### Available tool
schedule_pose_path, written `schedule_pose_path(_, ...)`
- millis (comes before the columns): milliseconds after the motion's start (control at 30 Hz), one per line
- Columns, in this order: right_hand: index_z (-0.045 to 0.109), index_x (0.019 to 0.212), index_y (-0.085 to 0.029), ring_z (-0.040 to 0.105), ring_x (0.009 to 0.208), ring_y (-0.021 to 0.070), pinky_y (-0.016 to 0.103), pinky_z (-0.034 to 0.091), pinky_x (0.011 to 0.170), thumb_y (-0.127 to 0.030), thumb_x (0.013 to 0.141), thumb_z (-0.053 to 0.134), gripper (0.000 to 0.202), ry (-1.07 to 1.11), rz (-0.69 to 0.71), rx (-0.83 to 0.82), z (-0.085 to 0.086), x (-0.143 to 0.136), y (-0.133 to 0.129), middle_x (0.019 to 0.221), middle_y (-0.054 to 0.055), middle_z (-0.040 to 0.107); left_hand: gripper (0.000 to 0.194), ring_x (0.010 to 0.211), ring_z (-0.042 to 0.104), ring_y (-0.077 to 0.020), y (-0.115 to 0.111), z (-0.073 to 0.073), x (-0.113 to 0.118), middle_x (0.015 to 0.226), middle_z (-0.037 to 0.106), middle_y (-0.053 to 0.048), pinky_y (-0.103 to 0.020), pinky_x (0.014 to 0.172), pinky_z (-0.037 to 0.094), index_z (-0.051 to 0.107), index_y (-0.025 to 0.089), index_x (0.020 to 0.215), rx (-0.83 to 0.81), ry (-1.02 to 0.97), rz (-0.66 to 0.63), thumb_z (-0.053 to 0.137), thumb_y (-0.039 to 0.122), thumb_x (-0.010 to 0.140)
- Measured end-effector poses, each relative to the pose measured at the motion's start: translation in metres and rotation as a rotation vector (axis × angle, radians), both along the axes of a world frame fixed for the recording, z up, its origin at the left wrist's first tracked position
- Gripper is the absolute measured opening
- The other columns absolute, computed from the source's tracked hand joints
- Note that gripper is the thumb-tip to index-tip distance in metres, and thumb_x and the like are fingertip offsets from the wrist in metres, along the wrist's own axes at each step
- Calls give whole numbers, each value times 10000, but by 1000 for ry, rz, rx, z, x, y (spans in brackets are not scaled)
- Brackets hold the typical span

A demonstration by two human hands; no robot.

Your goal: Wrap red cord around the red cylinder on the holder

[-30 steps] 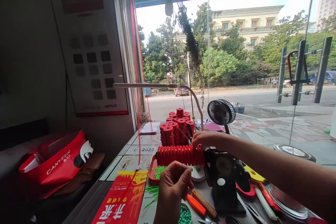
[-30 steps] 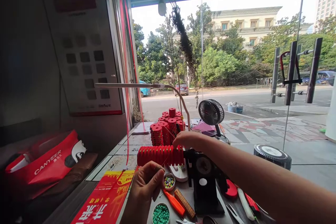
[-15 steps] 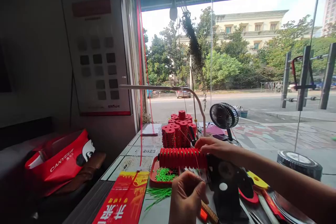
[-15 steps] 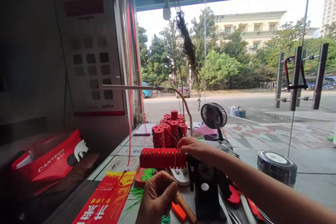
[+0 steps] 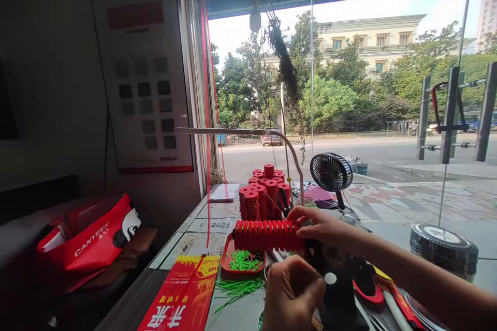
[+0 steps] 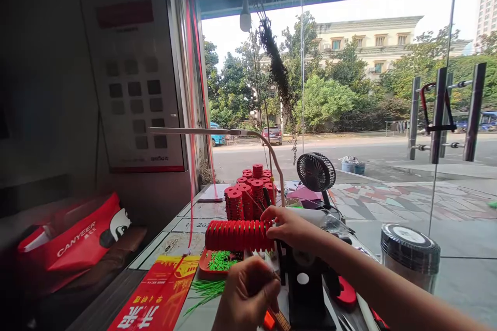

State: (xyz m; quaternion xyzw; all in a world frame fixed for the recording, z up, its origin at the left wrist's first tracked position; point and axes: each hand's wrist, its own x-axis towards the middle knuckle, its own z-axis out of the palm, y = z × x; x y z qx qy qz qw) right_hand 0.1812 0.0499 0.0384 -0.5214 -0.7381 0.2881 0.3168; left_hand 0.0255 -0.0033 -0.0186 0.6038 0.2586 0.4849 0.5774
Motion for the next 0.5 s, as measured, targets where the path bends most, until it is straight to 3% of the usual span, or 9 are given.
schedule_pose_path(67, 561, 899, -178, 542, 866, 199, 290, 432, 738, -182, 586, 530, 314, 18, 4, -9, -1, 0, 0, 907, 36, 590, 272, 390, 471, -109, 3, -35, -4, 418, 497, 26, -219, 416, 308, 522, 170, 592, -55, 51, -16, 682, 385, 638)
schedule_pose_path(133, 557, 900, -170, 537, 863, 203, 296, 428, 741, -190, 581, 528, 322, 34, 7, -15, -2, 0, 0, 896, 40, 580, 247, 400, 455, -102, 10, -65, -10, 442, 508, 19, -220, 422, 295, 517, 166, 560, -31, 88, 96, 689, 338, 601)
schedule_pose_path(200, 552, 899, -164, 533, 861, 209, 308, 422, 747, -196, 576, 527, 326, 45, 12, -24, -1, 0, 0, 883, 44, 573, 180, 394, 439, -93, 22, -82, -15, 443, 482, 42, -219, 417, 298, 517, 167, 538, -52, 128, 170, 668, 242, 604)
schedule_pose_path(333, 547, 917, -161, 542, 818, 212, 327, 434, 728, -238, 593, 538, 333, 65, 30, -53, 0, 0, -2, 869, 48, 566, 223, 399, 432, -67, 55, -77, -10, 408, 445, 74, -196, 429, 304, 491, 156, 472, -77, 151, 179, 649, 111, 624)
schedule_pose_path(400, 545, 924, -162, 545, 837, 218, 329, 441, 737, -268, 605, 551, 336, 71, 36, -57, 0, 0, -3, 896, 58, 570, 211, 371, 425, -59, 73, -71, -3, 408, 474, 78, -194, 411, 322, 531, 138, 507, -101, 162, 106, 679, 135, 657)
schedule_pose_path(500, 528, 931, -166, 565, 822, 223, 331, 461, 714, -317, 625, 555, 342, 75, 50, -69, 0, 0, -4, 898, 64, 592, 156, 459, 500, -60, 97, -64, 3, 571, 565, 62, -205, 466, 433, 583, 122, 677, -128, 132, 69, 626, 226, 786)
